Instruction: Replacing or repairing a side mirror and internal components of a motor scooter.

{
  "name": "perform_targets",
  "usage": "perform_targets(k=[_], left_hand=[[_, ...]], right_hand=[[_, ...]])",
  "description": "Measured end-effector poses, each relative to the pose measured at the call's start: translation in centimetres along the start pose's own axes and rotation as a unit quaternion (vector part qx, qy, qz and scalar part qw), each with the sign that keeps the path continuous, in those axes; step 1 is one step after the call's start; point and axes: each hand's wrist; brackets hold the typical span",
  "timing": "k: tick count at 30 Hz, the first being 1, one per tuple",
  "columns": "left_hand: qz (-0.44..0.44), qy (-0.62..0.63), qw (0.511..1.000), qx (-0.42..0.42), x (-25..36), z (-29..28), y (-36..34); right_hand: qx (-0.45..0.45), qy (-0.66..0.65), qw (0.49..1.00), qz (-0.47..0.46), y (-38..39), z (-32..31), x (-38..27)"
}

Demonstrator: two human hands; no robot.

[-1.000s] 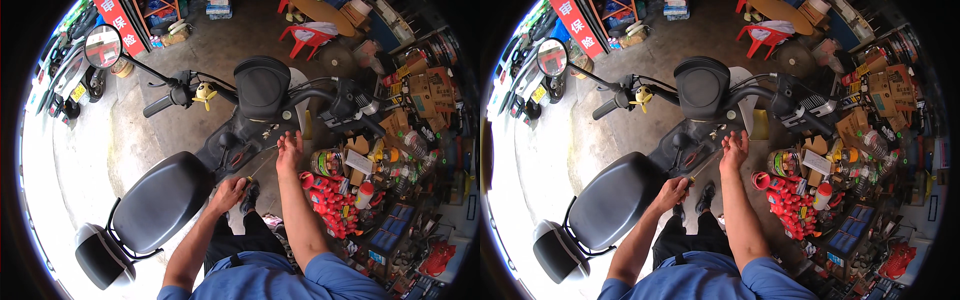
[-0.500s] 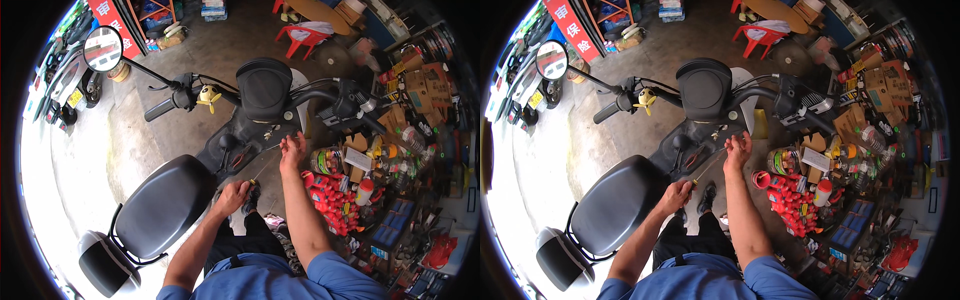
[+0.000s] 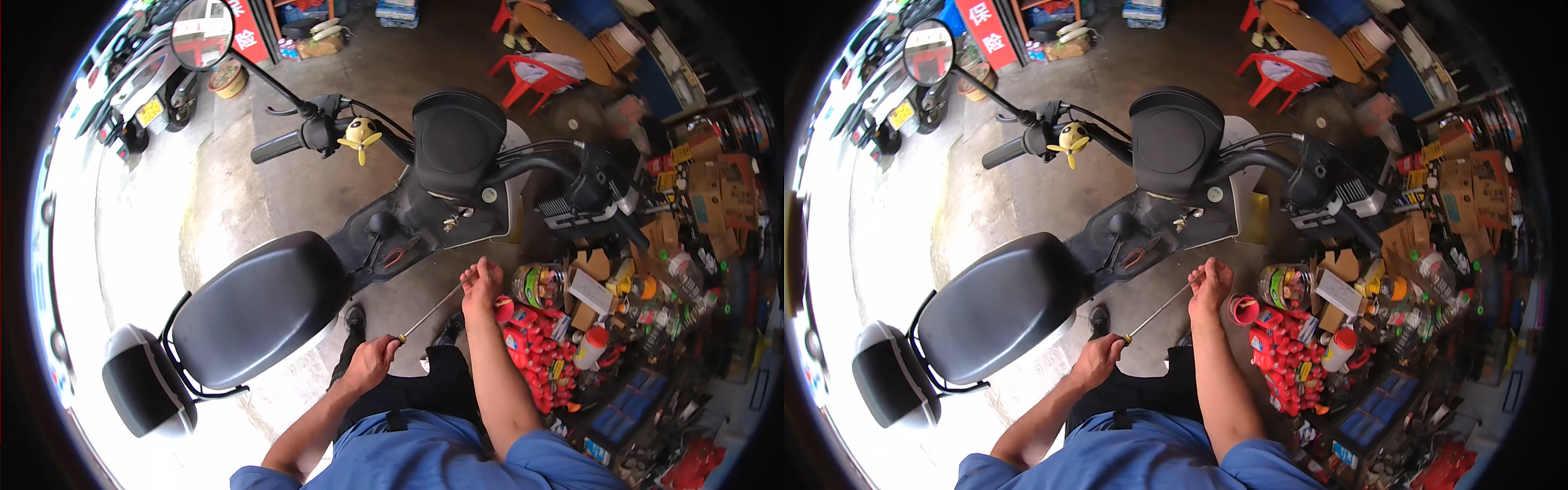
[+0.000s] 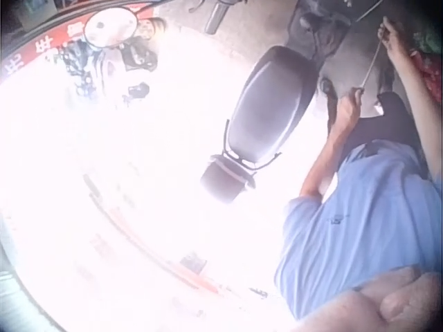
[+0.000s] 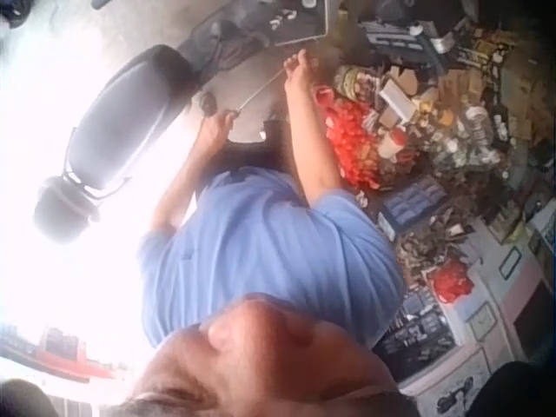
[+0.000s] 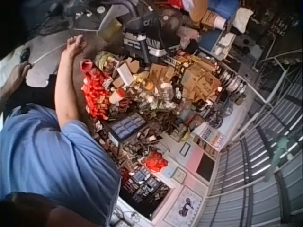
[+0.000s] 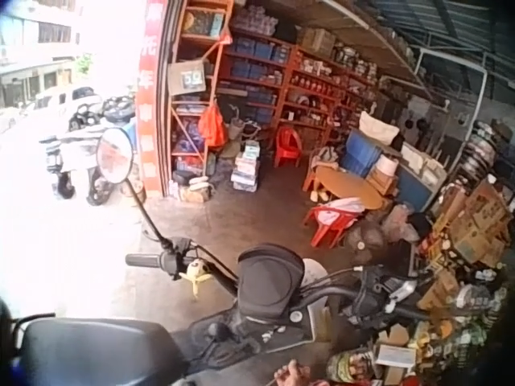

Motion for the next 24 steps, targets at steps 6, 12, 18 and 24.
perform_targets(k=[6, 12, 18, 24], left_hand=[[-0.009, -0.007, 0.998, 0.067, -1.2, 7.4, 2.1], [-0.163, 0.128, 0.972, 0.105, -4.5, 14.6, 3.9], [-0.230, 0.300, 0.894, 0.239, -11.3, 17.0, -1.2], [-0.137, 0.244, 0.913, 0.298, -20.0, 14.3, -13.1]], right_hand=[[-0.033, 0.051, 0.994, 0.086, -5.7, -4.6, 1.0], [-0.073, 0.189, 0.971, 0.129, -12.5, -11.7, 2.6], [-0.208, 0.473, 0.854, 0.055, -16.8, -12.9, 10.0], [-0.395, 0.536, 0.712, -0.221, -22.3, -6.5, 23.0]])
Point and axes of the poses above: each hand's wrist, its own y-axis away from the middle knuckle, its own z-axis out of the palm, x = y × z, and after that the axes turned 3 degrees about x, right-handed
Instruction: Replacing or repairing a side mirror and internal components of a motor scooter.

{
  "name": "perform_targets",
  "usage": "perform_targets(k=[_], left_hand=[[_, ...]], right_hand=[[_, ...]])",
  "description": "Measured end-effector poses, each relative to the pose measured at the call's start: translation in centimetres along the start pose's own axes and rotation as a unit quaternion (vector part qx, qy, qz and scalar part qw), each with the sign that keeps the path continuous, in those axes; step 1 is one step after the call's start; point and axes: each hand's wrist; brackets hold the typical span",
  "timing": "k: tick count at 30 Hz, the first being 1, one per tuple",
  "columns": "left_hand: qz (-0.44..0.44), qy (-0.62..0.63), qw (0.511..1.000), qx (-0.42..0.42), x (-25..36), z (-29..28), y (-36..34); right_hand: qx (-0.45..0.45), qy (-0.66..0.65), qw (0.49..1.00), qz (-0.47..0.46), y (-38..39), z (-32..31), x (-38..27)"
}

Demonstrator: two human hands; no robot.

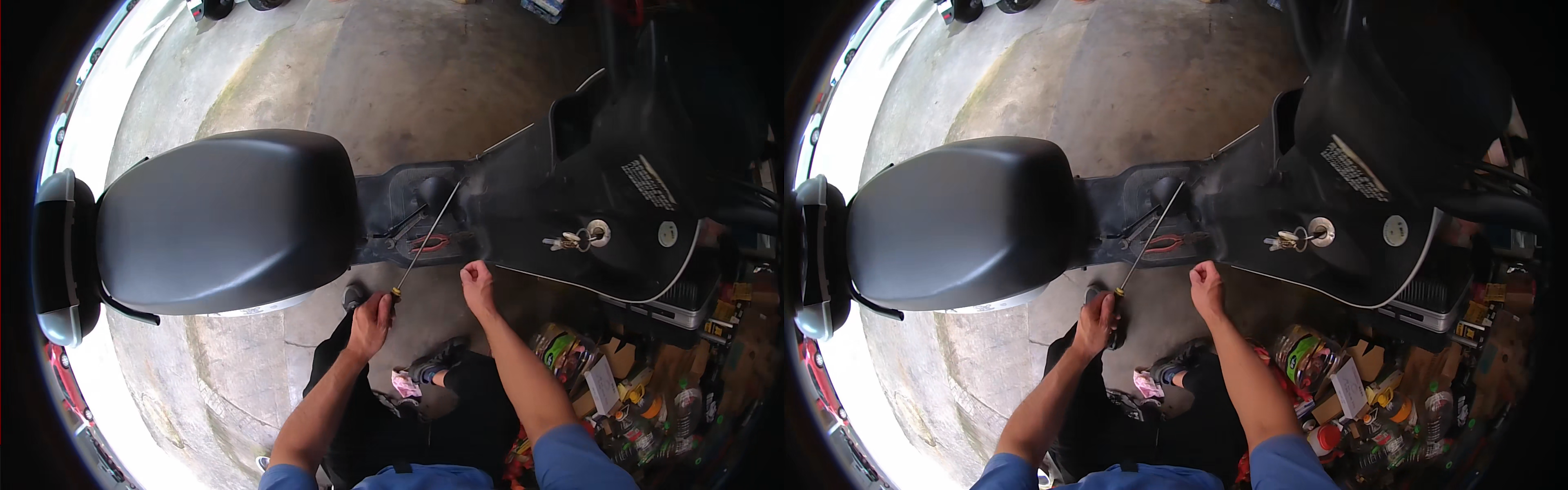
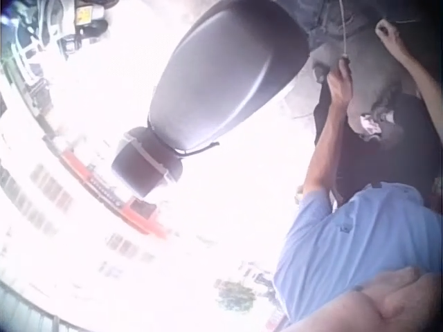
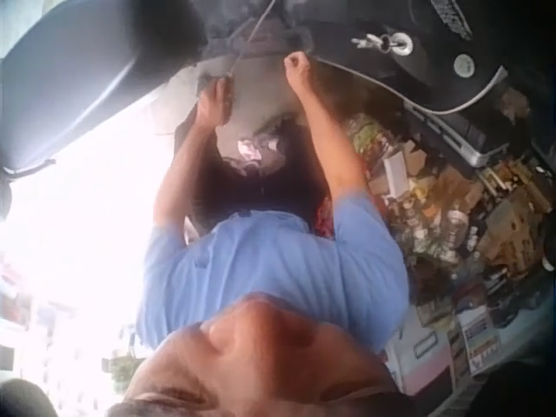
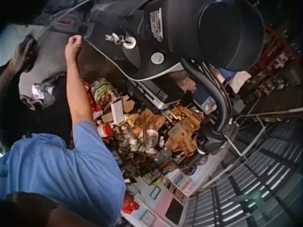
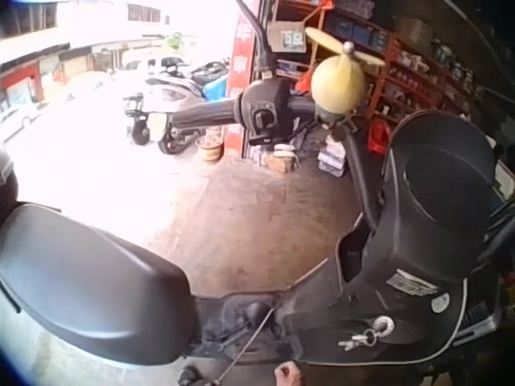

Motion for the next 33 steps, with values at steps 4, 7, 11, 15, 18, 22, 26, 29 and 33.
perform_targets(k=[4, 7, 11, 15, 18, 22, 26, 29, 33], left_hand=[[0.059, 0.013, 0.998, 0.006, -2.8, -0.2, -6.2], [0.088, 0.024, 0.996, 0.019, -5.3, 0.2, -8.5], [0.066, 0.055, 0.996, -0.003, -4.9, 0.7, -9.3], [0.107, 0.078, 0.991, 0.003, -3.8, 1.5, -9.0], [0.144, 0.088, 0.985, 0.015, -3.2, 2.4, -8.1], [0.169, 0.106, 0.979, 0.030, -3.4, 3.6, -6.6], [0.151, 0.157, 0.976, 0.034, -4.2, 4.5, -6.2], [0.182, 0.176, 0.967, 0.035, -3.8, 5.0, -6.2], [0.184, 0.219, 0.957, 0.039, -3.9, 6.7, -6.5]], right_hand=[[0.012, 0.073, 0.986, -0.146, -6.2, 5.2, -1.5], [0.019, 0.157, 0.968, -0.196, -9.2, 6.7, -0.9], [0.054, 0.211, 0.940, -0.263, -10.4, 7.6, 0.0], [0.064, 0.201, 0.920, -0.331, -10.6, 9.2, 1.2], [0.053, 0.183, 0.929, -0.318, -10.8, 9.2, 2.0], [0.061, 0.137, 0.946, -0.289, -9.7, 7.1, 2.9], [0.044, 0.062, 0.945, -0.319, -7.7, 4.4, 3.0], [0.023, 0.078, 0.954, -0.288, -7.4, 3.1, 3.2], [0.023, 0.132, 0.947, -0.292, -9.6, 5.6, 3.1]])
Point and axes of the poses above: each hand's wrist, its own y-axis away from the middle knuckle, its own z-axis out of the palm, x = y × z, and after that the axes turned 3 degrees about x, right-handed
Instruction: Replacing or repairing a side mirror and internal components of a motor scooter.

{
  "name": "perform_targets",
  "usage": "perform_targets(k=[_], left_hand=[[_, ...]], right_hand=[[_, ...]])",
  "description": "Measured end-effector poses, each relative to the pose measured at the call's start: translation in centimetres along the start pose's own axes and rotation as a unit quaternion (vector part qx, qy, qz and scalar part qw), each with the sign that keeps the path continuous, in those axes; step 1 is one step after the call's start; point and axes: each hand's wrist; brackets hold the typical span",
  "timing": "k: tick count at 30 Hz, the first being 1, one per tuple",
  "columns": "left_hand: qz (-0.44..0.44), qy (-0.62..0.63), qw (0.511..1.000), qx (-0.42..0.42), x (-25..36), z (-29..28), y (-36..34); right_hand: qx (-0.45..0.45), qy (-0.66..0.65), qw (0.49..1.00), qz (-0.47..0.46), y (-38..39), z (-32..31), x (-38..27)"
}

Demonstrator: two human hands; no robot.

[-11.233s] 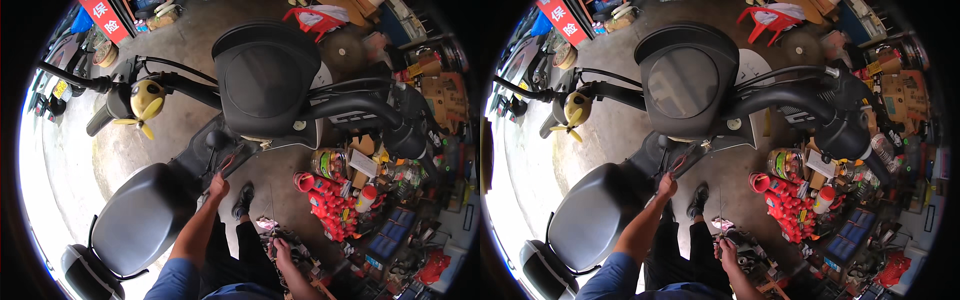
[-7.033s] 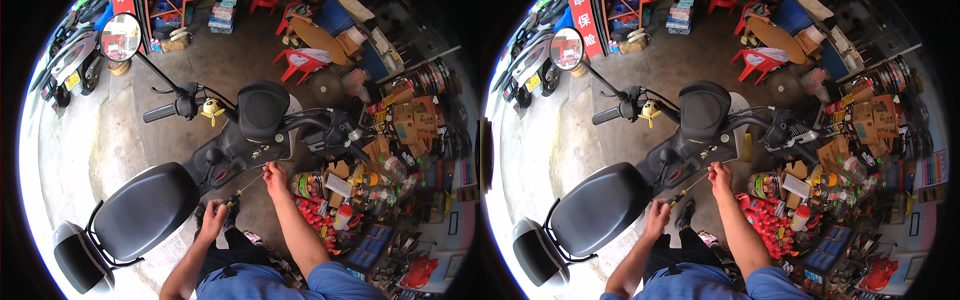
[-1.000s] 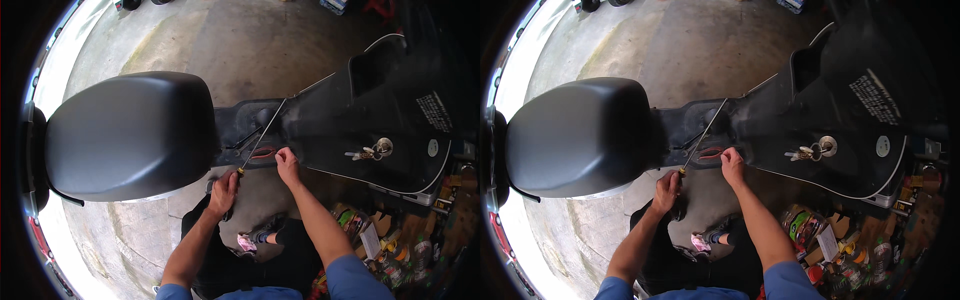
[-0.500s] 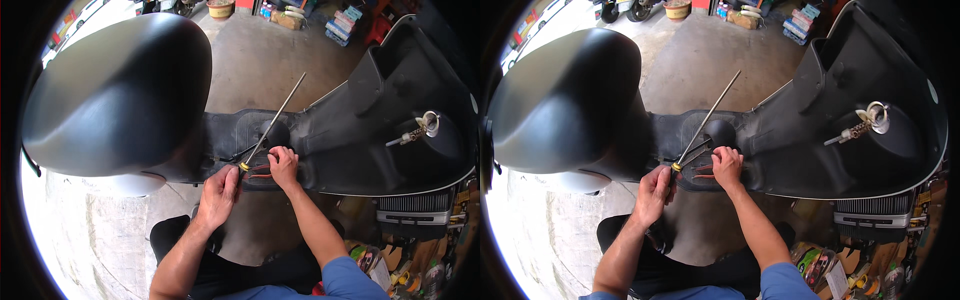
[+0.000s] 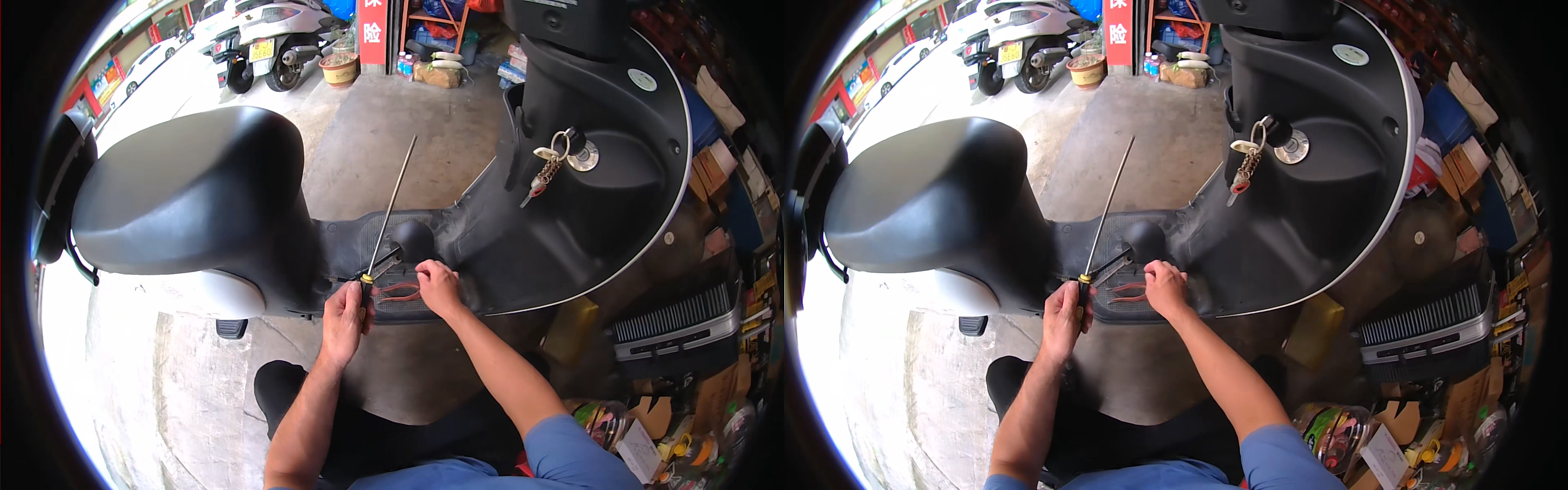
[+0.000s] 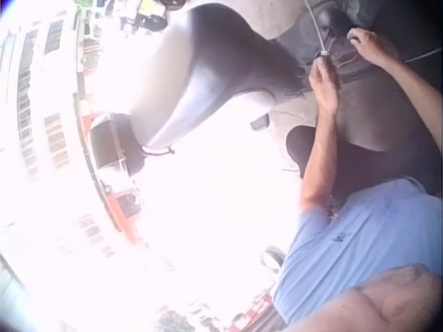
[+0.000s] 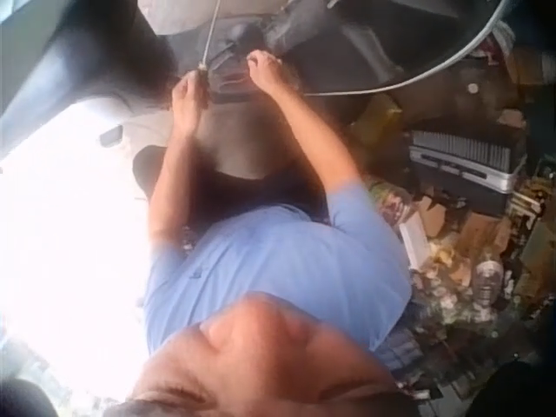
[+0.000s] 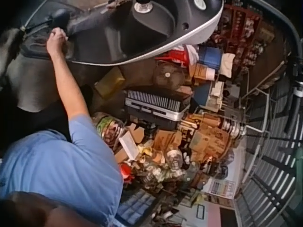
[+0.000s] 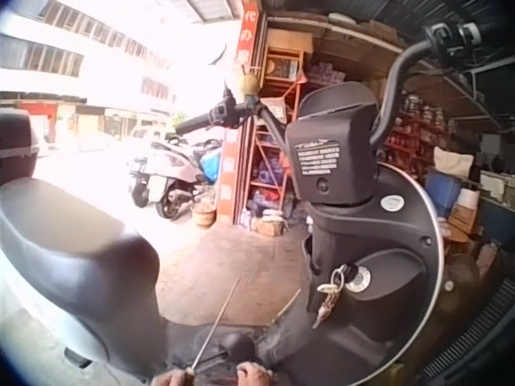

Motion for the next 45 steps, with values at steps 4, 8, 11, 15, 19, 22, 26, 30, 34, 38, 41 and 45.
perform_targets(k=[4, 8, 11, 15, 19, 22, 26, 30, 34, 38, 41, 45], left_hand=[[0.002, -0.017, 1.000, 0.001, -0.4, 0.5, 0.6], [0.006, -0.049, 0.999, 0.012, 0.1, 0.1, 2.2], [0.007, -0.059, 0.998, 0.016, -0.1, 0.6, 2.4], [-0.005, -0.036, 0.999, 0.004, 0.2, 0.5, 2.8], [-0.035, -0.046, 0.997, -0.044, 1.1, 0.5, 2.9], [-0.081, -0.058, 0.992, -0.075, 1.4, 1.2, 3.4], [-0.132, -0.097, 0.984, -0.072, 0.3, 1.1, 5.8], [-0.172, -0.142, 0.972, -0.078, -1.0, 0.5, 7.8], [-0.175, -0.189, 0.957, -0.132, -1.5, 1.3, 7.9], [-0.140, -0.307, 0.927, -0.164, 0.8, -1.0, 7.9], [-0.099, -0.411, 0.880, -0.215, 3.6, -1.5, 6.1], [0.037, -0.475, 0.837, -0.268, 3.3, -3.8, 2.7]], right_hand=[[-0.011, 0.117, 0.993, -0.012, -1.6, 4.5, -0.4], [0.008, 0.167, 0.986, -0.003, -1.4, 7.1, -0.8], [0.009, 0.160, 0.987, 0.004, -1.5, 6.6, -0.4], [0.055, -0.040, 0.998, -0.007, 0.4, 3.5, -1.5], [0.063, -0.327, 0.941, 0.056, 7.1, -3.8, -0.4], [0.051, -0.340, 0.919, 0.195, 13.3, -11.9, 4.0], [0.207, -0.223, 0.904, 0.302, 19.3, -16.8, 15.9], [0.229, -0.168, 0.842, 0.459, 23.4, -18.5, 28.8], [0.341, -0.054, 0.816, 0.464, 26.3, -24.2, 36.7], [0.299, -0.233, 0.794, 0.475, 20.8, -21.5, 30.7], [0.112, -0.388, 0.829, 0.386, 16.8, -18.3, 19.2], [-0.155, -0.502, 0.781, 0.337, 14.8, -11.9, 6.9]])
Point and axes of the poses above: each hand's wrist, its own y-axis away from the middle knuckle, its own z-axis out of the palm, x = y × z, and after that the axes turned 3 degrees about x, right-handed
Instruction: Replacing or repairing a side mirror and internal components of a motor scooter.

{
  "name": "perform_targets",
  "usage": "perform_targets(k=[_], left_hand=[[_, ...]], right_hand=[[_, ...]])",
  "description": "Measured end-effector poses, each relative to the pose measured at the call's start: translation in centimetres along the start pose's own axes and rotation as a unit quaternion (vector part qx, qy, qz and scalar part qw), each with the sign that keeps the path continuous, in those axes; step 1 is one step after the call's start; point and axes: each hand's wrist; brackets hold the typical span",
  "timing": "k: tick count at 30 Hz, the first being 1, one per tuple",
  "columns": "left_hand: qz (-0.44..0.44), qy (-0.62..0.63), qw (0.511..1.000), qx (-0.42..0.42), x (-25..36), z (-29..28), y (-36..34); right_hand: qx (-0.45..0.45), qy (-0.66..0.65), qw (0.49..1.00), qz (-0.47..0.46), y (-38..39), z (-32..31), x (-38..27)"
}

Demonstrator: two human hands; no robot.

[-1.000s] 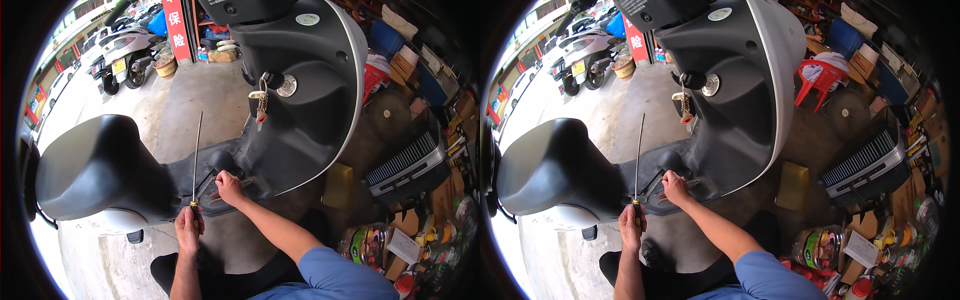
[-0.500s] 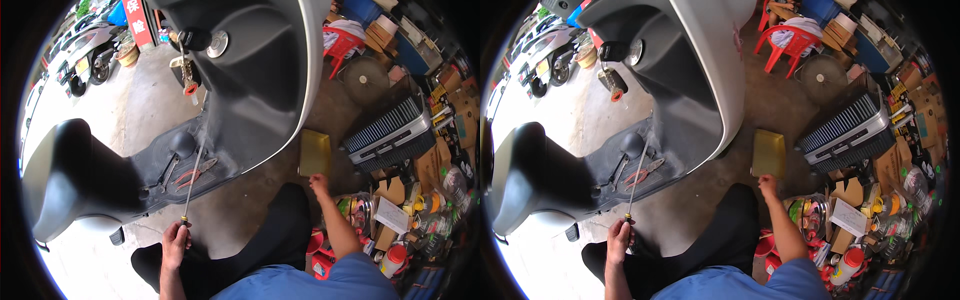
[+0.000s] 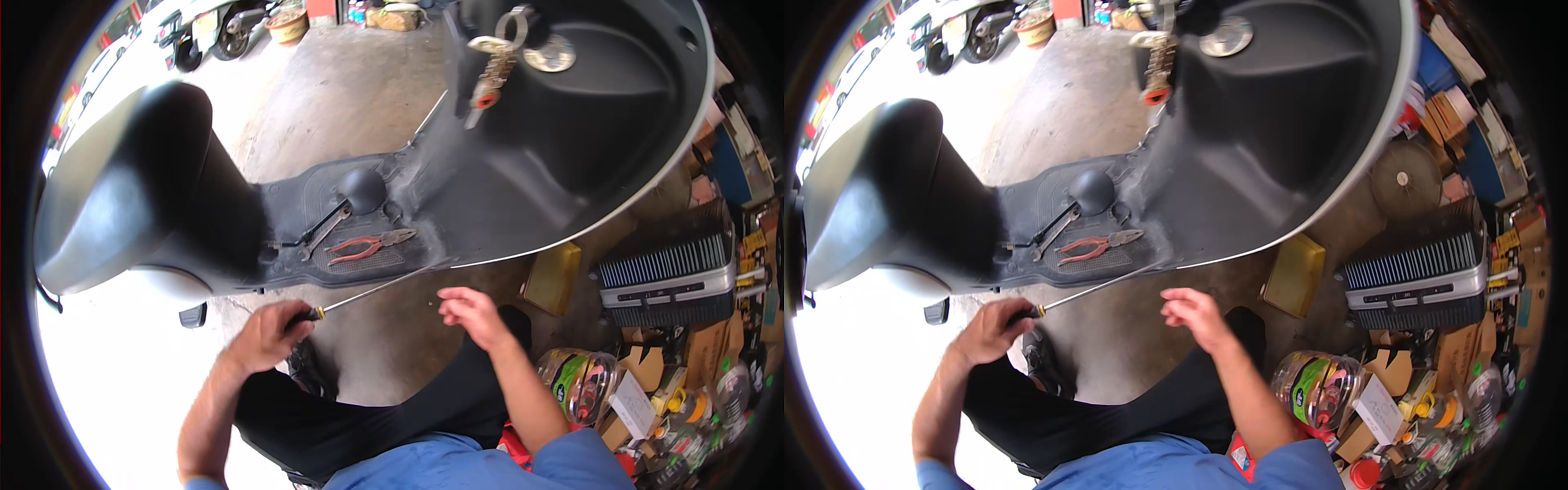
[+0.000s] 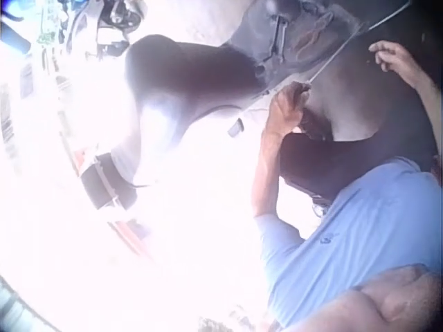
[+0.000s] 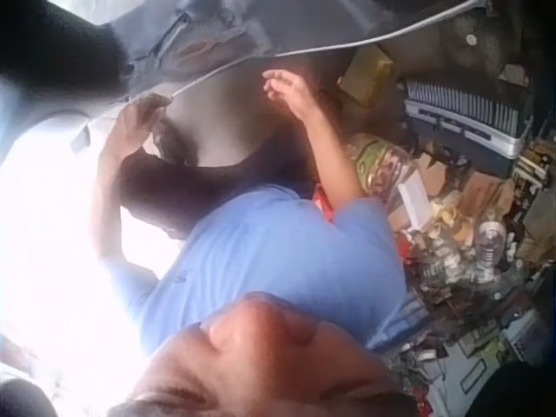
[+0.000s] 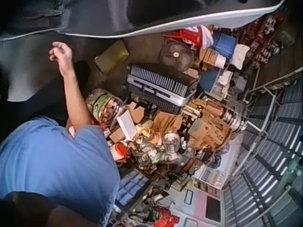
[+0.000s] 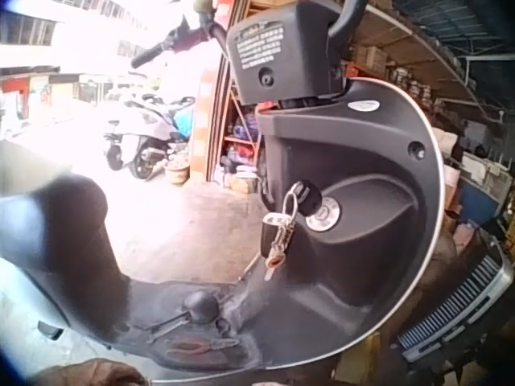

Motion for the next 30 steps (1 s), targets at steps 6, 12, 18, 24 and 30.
perform_targets(k=[6, 12, 18, 24, 30], left_hand=[[0.088, -0.011, 0.996, 0.000, -5.4, 0.6, -3.0], [0.096, 0.017, 0.994, 0.051, -8.8, 0.7, -3.9], [0.075, 0.026, 0.995, 0.063, -10.2, 1.5, -4.8], [0.091, 0.033, 0.993, 0.066, -10.8, 2.5, -5.6], [0.061, 0.034, 0.997, 0.036, -10.8, 3.0, -5.8]], right_hand=[[-0.020, -0.313, 0.950, -0.011, -4.4, 7.9, 1.0], [0.114, -0.244, 0.961, -0.057, -6.6, 7.5, 1.9], [0.161, -0.209, 0.962, -0.073, -7.1, 7.4, 2.0], [0.179, -0.176, 0.963, -0.095, -7.2, 6.5, 1.8], [0.189, -0.138, 0.968, -0.092, -7.3, 6.2, 1.7]])
Point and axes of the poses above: each hand's wrist, its own y-axis away from the middle knuckle, its own z-axis out of the palm, x = y × z, and after that the axes turned 3 degrees about x, right-handed
